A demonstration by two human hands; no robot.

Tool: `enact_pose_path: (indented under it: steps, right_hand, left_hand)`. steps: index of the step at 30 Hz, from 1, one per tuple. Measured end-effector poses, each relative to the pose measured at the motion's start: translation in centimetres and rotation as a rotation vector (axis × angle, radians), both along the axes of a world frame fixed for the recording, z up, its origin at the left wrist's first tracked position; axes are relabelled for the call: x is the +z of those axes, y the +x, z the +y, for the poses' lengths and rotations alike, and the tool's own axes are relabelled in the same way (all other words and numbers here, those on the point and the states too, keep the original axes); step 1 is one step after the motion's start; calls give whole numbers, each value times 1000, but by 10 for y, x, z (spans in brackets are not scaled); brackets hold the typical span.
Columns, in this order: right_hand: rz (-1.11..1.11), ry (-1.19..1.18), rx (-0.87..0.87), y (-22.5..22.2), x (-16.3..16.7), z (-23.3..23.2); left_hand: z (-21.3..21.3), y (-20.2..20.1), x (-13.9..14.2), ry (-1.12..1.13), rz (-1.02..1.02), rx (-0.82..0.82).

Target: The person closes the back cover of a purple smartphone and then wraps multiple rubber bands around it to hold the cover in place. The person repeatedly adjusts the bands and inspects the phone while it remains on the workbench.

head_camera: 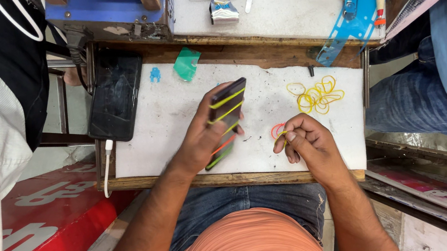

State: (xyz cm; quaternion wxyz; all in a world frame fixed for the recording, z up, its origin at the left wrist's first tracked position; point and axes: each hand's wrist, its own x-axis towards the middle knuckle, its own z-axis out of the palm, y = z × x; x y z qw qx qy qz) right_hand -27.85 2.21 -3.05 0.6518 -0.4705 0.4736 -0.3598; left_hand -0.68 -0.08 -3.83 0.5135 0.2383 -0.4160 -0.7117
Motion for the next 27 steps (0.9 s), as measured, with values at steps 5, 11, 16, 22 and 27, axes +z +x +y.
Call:
enact_pose_path:
  steps: [5,11,16,22,27]
  right_hand:
    - [14,-26,-18,1,1,-1]
    - [67,-72,-26,-2,5,-1]
    - [130,-158,-11,0,10,-4]
    - [521,-307,21,1,25,-5]
    - [216,-79,152,7,38,-10]
  left_hand:
    - [-7,-2,0,-167,-313,58]
    - [-1,-4,8,4,-377,-75]
    - [2,-20,26,-129,-786,3]
    - [16,-38,33,-357,-926,75]
    - [12,-24,17,185,-116,-347]
